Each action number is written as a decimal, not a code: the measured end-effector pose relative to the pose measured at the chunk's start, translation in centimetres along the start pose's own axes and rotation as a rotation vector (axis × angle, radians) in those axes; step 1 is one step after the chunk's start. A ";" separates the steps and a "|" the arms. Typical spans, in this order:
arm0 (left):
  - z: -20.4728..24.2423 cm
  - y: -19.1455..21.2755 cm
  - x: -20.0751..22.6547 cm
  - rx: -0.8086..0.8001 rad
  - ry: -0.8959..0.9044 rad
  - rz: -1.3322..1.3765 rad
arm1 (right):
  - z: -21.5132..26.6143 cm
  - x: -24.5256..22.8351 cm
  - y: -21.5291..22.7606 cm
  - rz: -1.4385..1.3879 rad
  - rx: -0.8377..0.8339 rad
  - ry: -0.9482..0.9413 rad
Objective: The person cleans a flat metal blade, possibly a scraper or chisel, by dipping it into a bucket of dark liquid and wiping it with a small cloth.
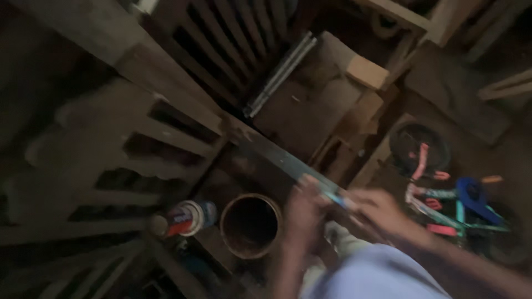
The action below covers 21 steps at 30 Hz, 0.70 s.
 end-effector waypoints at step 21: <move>-0.3 2.4 9.2 0.347 -0.792 -0.798 | -1.6 1.1 0.4 -0.271 0.092 -0.431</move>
Point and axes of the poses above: each hand's wrist, its own z-axis away from the middle knuckle, its own y-axis out of the back of the hand, x = y × z, the point moved 10 cm from there along -z, towards the middle knuckle, and after that the axes turned 5 degrees about -x, right-handed, at the moved point
